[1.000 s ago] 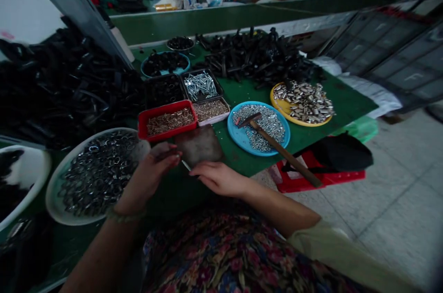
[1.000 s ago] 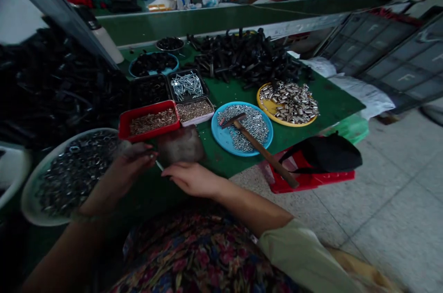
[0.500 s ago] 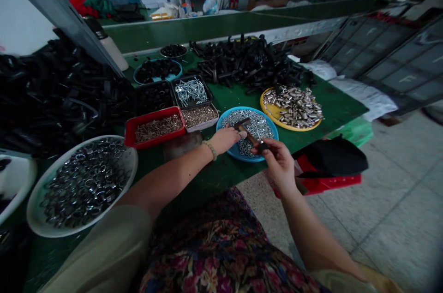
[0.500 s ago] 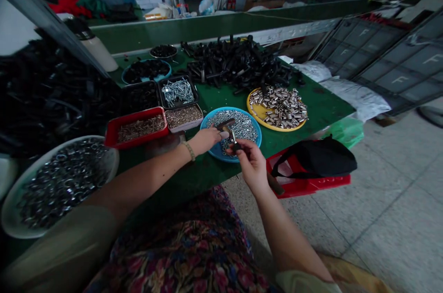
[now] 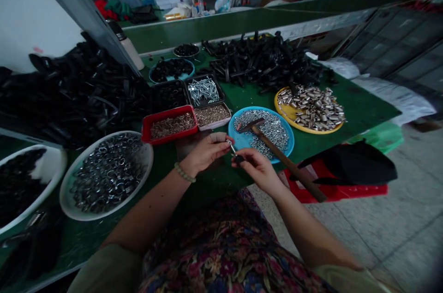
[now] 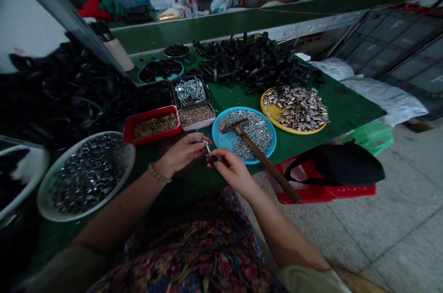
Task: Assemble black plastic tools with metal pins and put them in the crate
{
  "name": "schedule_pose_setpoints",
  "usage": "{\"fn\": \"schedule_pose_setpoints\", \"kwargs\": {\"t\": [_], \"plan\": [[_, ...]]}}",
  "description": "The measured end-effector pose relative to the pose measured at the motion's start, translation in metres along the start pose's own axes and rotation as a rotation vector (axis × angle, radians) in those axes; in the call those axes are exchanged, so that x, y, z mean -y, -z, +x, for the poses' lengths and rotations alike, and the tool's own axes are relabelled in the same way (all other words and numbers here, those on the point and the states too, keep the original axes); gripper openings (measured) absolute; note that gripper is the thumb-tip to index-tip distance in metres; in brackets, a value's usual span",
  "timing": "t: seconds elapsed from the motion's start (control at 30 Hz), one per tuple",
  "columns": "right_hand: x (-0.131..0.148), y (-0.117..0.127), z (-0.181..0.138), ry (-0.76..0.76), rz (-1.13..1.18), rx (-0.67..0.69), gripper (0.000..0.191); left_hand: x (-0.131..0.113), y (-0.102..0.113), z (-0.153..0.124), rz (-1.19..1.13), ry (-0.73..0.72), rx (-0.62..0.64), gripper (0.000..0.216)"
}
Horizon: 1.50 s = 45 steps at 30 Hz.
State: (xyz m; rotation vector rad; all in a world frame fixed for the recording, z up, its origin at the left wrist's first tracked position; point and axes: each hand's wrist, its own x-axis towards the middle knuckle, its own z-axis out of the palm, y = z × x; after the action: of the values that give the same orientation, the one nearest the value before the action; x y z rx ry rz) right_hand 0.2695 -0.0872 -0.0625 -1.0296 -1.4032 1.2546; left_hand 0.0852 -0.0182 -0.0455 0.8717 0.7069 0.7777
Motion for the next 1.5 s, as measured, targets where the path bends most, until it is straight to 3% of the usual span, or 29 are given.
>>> {"fn": "schedule_pose_setpoints", "kwargs": {"t": [0.13, 0.27, 0.33, 0.43, 0.5, 0.57, 0.63, 0.77, 0.87, 0.9, 1.0, 1.07, 1.13, 1.2, 1.27, 1.37, 1.5], "plan": [[0.013, -0.009, 0.009, 0.001, -0.081, 0.183, 0.02, -0.007, 0.021, -0.023, 0.032, 0.024, -0.069, 0.028], [0.02, -0.02, 0.02, -0.05, -0.109, 0.347, 0.018, -0.021, 0.037, -0.04, 0.262, 0.057, 0.037, 0.024], [0.017, -0.034, 0.026, -0.095, 0.101, 0.268, 0.022, -0.034, 0.038, -0.052, 0.326, -0.078, 0.036, 0.019], [0.013, -0.061, 0.033, -0.209, 0.493, 0.12, 0.037, -0.049, 0.035, -0.072, 0.543, -0.418, -0.054, 0.006], [0.013, -0.073, 0.036, -0.269, 0.62, 0.109, 0.042, -0.053, 0.033, -0.083, 0.717, -0.572, -0.118, 0.013], [0.013, -0.079, 0.038, -0.288, 0.64, 0.121, 0.041, -0.053, 0.033, -0.09, 0.785, -0.635, -0.188, 0.018], [0.01, -0.079, 0.04, -0.291, 0.593, 0.128, 0.038, -0.053, 0.034, -0.094, 0.691, -0.601, -0.203, 0.019], [0.002, -0.076, 0.041, -0.232, 0.498, 0.084, 0.034, -0.06, 0.035, -0.098, 0.485, -0.421, -0.082, 0.039], [0.001, -0.078, 0.039, -0.186, 0.472, 0.097, 0.029, -0.067, 0.034, -0.103, 0.577, -0.424, -0.219, 0.036], [0.002, -0.079, 0.038, -0.183, 0.461, 0.134, 0.027, -0.068, 0.032, -0.106, 0.592, -0.414, -0.205, 0.036], [0.002, -0.079, 0.037, -0.191, 0.417, 0.222, 0.027, -0.068, 0.033, -0.114, 0.507, -0.363, 0.067, 0.048], [-0.001, -0.078, 0.039, -0.198, 0.411, 0.191, 0.026, -0.071, 0.047, -0.115, 0.509, -0.369, 0.111, 0.049], [-0.005, -0.076, 0.042, -0.196, 0.431, 0.121, 0.025, -0.083, 0.079, -0.11, 0.65, -0.402, -0.13, 0.041], [-0.009, -0.074, 0.045, -0.198, 0.442, 0.077, 0.024, -0.107, 0.125, -0.105, 0.881, -0.403, -0.557, 0.032], [-0.011, -0.072, 0.047, -0.21, 0.45, 0.073, 0.024, -0.14, 0.177, -0.106, 1.205, -0.286, -0.968, 0.028], [-0.01, -0.073, 0.048, -0.237, 0.49, 0.081, 0.024, -0.184, 0.237, -0.119, 1.338, -0.221, -1.157, 0.021], [-0.004, -0.075, 0.049, -0.252, 0.559, 0.062, 0.023, -0.202, 0.276, -0.131, 1.494, -0.061, -1.236, 0.014]]}}
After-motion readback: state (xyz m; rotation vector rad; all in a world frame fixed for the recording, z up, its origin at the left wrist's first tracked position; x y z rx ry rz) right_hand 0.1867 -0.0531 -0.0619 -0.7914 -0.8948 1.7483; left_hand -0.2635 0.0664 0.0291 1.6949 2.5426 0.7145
